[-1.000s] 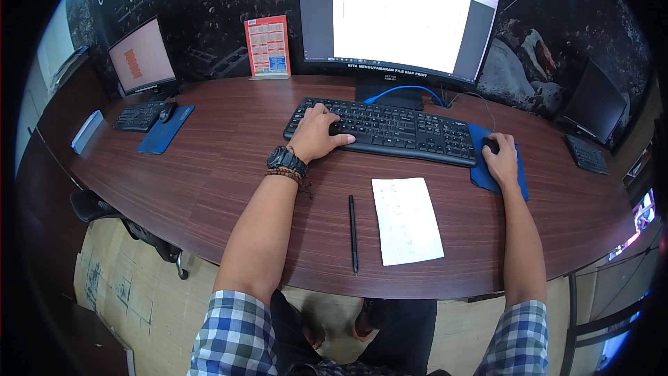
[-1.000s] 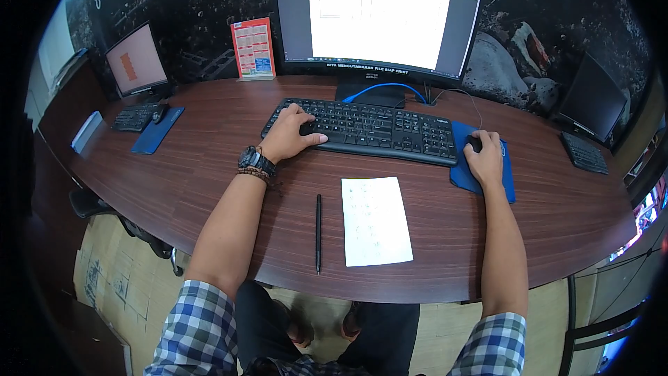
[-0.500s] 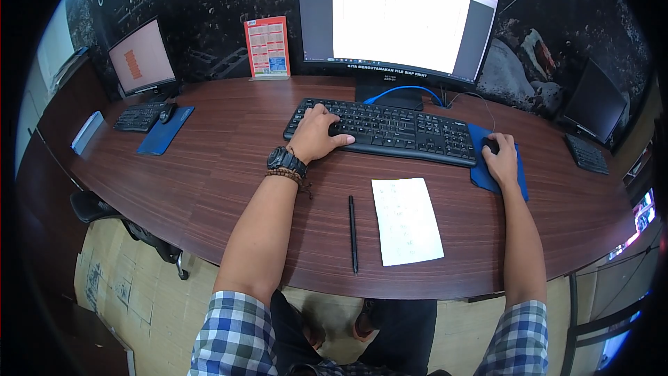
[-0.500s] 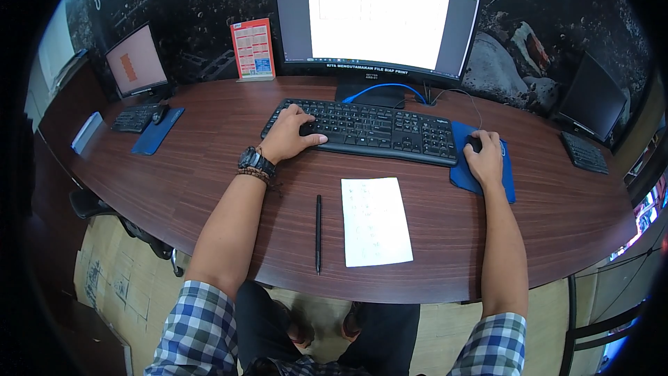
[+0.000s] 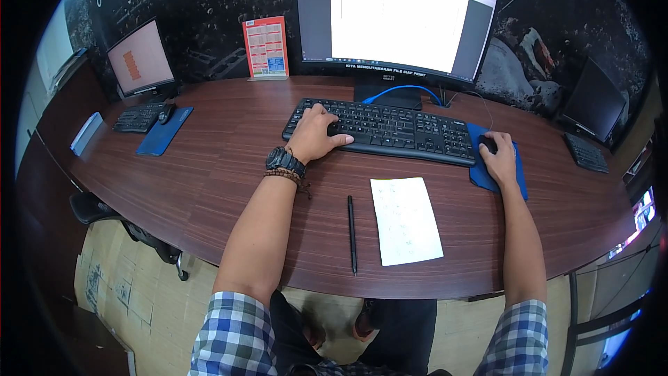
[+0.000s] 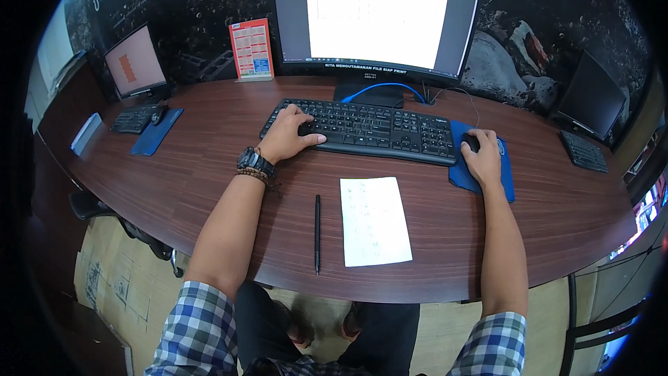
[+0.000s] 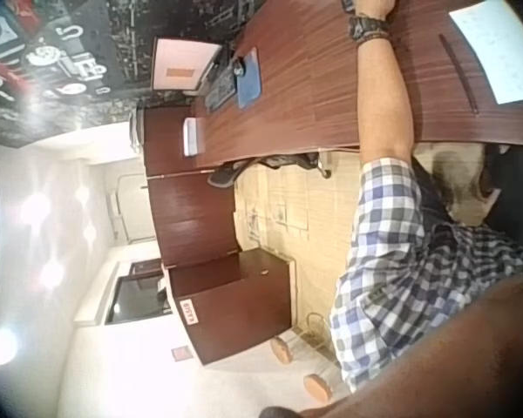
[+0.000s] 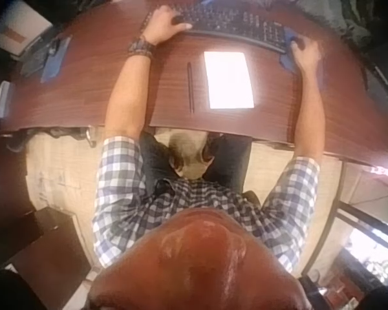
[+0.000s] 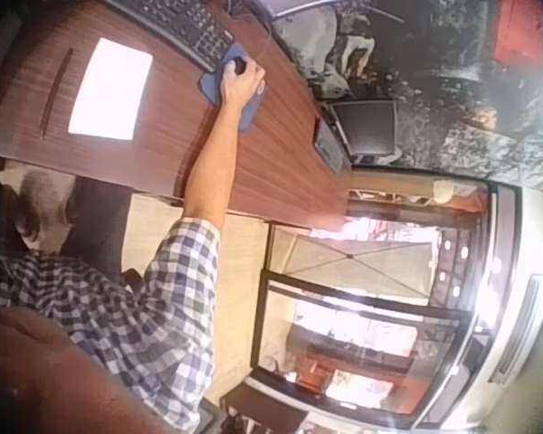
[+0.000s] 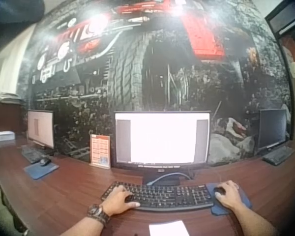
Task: Operating a digital paper cutting machine to trim printed sheets.
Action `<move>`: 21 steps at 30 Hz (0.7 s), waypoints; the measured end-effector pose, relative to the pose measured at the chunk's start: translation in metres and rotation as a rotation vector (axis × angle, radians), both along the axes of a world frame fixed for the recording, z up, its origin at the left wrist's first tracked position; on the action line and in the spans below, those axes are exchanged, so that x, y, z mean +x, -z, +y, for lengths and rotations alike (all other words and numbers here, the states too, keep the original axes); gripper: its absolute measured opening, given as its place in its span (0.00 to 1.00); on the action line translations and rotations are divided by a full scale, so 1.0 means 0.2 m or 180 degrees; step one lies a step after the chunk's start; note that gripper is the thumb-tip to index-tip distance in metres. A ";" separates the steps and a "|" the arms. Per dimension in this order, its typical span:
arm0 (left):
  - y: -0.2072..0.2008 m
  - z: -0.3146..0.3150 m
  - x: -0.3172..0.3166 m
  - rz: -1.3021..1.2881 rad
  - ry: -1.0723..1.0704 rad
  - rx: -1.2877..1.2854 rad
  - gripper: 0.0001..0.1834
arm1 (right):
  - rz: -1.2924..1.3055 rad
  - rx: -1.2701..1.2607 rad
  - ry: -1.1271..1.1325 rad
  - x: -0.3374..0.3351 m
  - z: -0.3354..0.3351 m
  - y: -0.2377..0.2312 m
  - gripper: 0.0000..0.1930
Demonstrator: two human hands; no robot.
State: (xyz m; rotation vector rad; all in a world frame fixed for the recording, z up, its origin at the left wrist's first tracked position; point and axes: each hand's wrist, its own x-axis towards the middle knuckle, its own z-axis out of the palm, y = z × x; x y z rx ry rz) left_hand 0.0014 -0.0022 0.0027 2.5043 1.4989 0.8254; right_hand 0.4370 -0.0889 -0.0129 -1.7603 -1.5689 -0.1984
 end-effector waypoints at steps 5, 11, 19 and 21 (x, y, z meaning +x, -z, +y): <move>0.00 0.01 0.00 -0.0007 0.0065 0.0041 0.36 | 0.0032 -0.0071 0.0248 0.02 0.02 0.02 0.19; -0.01 0.00 0.00 0.0007 0.0020 -0.0035 0.36 | 0.0112 -0.0110 0.0447 0.00 0.01 0.01 0.20; 0.00 0.01 0.01 -0.0008 0.0027 -0.0070 0.36 | 0.0051 -0.0002 0.0357 0.04 0.03 0.04 0.20; -0.01 0.00 0.00 0.0011 0.0014 -0.0061 0.35 | 0.0055 -0.0004 0.0343 0.03 0.03 0.04 0.20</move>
